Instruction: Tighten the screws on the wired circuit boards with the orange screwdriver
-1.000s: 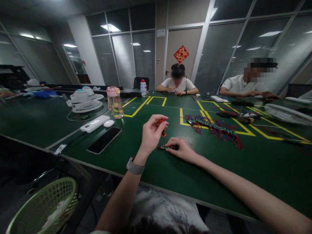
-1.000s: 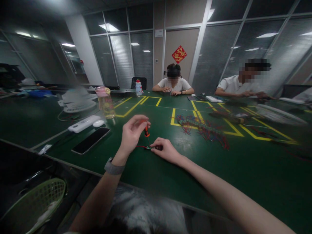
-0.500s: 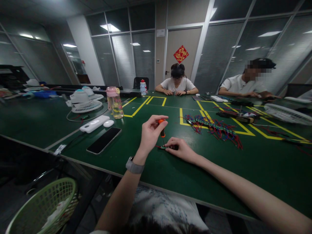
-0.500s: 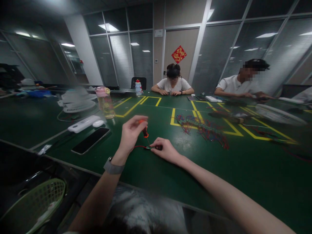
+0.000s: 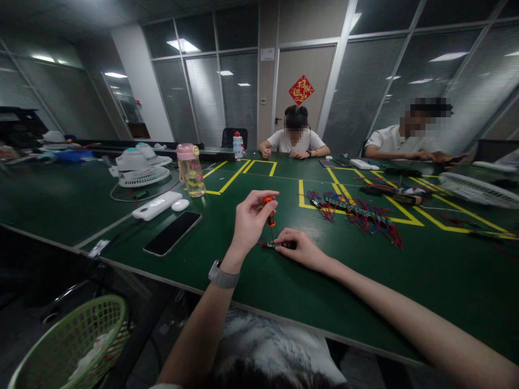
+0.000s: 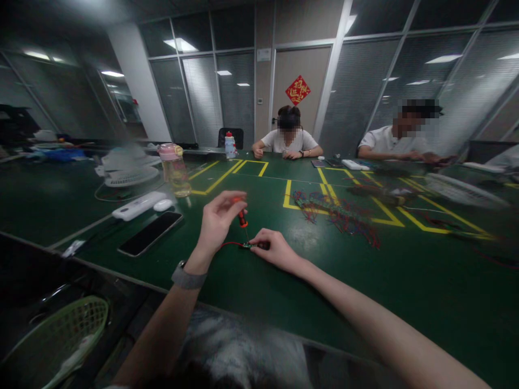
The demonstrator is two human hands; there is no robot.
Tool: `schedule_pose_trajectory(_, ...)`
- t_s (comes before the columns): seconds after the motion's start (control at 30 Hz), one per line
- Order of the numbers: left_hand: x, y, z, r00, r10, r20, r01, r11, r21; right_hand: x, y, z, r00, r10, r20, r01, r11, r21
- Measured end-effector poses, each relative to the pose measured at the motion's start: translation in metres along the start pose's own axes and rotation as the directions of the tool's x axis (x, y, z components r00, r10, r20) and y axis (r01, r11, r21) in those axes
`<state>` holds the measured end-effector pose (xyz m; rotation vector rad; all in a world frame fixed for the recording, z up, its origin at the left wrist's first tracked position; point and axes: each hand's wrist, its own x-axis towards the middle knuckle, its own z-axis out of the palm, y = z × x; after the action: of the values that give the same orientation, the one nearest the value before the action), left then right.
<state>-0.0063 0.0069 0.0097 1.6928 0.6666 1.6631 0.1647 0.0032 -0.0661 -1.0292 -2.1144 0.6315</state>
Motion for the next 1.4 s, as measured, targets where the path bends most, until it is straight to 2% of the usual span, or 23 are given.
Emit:
schedule_pose_trajectory(0.07, -0.0001, -0.0002, -0.0006, 0.996, 0.068, -0.051, -0.060, 0.988, 0.143, 0.0000, 0.0001, 0.0000, 1.000, -0.004, 0.000, 0.004, 1.000, 0.002)
schedule_pose_trajectory(0.13, -0.0007, -0.0001, -0.0004, 0.993, 0.109, -0.036, -0.101, 0.979, 0.175, 0.0001, -0.0004, -0.0001, 1.000, 0.002, 0.001, -0.002, 1.000, 0.007)
schedule_pose_trajectory(0.2, -0.0014, 0.0002, 0.0006, 0.995, 0.080, 0.054, -0.082, 0.996, 0.042, 0.0002, -0.0011, -0.0002, 1.000, 0.011, 0.002, -0.011, 1.000, 0.007)
schedule_pose_trajectory(0.3, -0.0022, 0.0002, 0.0019, 0.987, 0.005, 0.158, 0.016, 0.991, -0.131, 0.0003, -0.0015, 0.0001, 1.000, 0.017, 0.004, -0.017, 1.000, -0.002)
schedule_pose_trajectory(0.43, -0.0021, -0.0012, 0.0006, 0.998, 0.062, 0.029, -0.064, 0.997, 0.042, 0.0001, -0.0011, 0.0005, 1.000, 0.013, 0.001, -0.013, 1.000, 0.003)
schedule_pose_trajectory(0.5, -0.0017, -0.0018, -0.0001, 0.997, 0.073, 0.016, -0.074, 0.994, 0.074, 0.0000, -0.0014, 0.0004, 1.000, 0.017, -0.001, -0.017, 1.000, 0.007)
schedule_pose_trajectory(0.67, -0.0019, -0.0013, 0.0022, 0.985, -0.034, 0.168, 0.070, 0.974, -0.216, -0.0002, -0.0026, -0.0002, 0.999, 0.032, 0.006, -0.032, 0.999, 0.016)
schedule_pose_trajectory(0.73, -0.0021, 0.0000, 0.0025, 0.991, -0.045, 0.125, 0.065, 0.984, -0.163, -0.0002, -0.0022, 0.0000, 1.000, 0.030, 0.003, -0.030, 0.999, 0.015)
schedule_pose_trajectory(0.87, -0.0012, 0.0013, -0.0007, 1.000, 0.031, -0.002, -0.031, 0.998, 0.049, -0.0002, -0.0004, 0.0007, 1.000, 0.019, -0.003, -0.019, 1.000, 0.014)
schedule_pose_trajectory(0.93, -0.0006, 0.0002, -0.0021, 0.999, 0.035, 0.032, -0.035, 0.999, -0.001, -0.0001, -0.0001, 0.0008, 1.000, 0.019, -0.004, -0.019, 1.000, 0.009)
schedule_pose_trajectory(1.0, -0.0006, -0.0015, -0.0025, 0.994, 0.004, 0.112, 0.009, 0.993, -0.117, 0.0001, -0.0002, 0.0007, 1.000, 0.021, -0.003, -0.021, 1.000, 0.000)
schedule_pose_trajectory(1.07, -0.0010, -0.0025, -0.0022, 0.989, -0.018, 0.145, 0.041, 0.986, -0.161, 0.0002, -0.0007, 0.0004, 1.000, 0.020, 0.000, -0.020, 1.000, -0.009)
schedule_pose_trajectory(1.2, -0.0013, -0.0022, -0.0019, 0.999, 0.042, 0.000, -0.042, 0.998, 0.035, 0.0002, -0.0013, -0.0001, 1.000, 0.013, 0.002, -0.013, 1.000, -0.015)
schedule_pose_trajectory(1.27, -0.0009, -0.0023, -0.0016, 0.998, 0.055, -0.017, -0.054, 0.996, 0.066, 0.0002, -0.0011, -0.0002, 1.000, 0.016, 0.003, -0.016, 1.000, -0.010)
schedule_pose_trajectory(1.4, -0.0008, -0.0027, 0.0012, 0.993, -0.019, 0.113, 0.040, 0.981, -0.187, 0.0002, -0.0003, 0.0001, 1.000, 0.019, 0.002, -0.019, 1.000, -0.004)
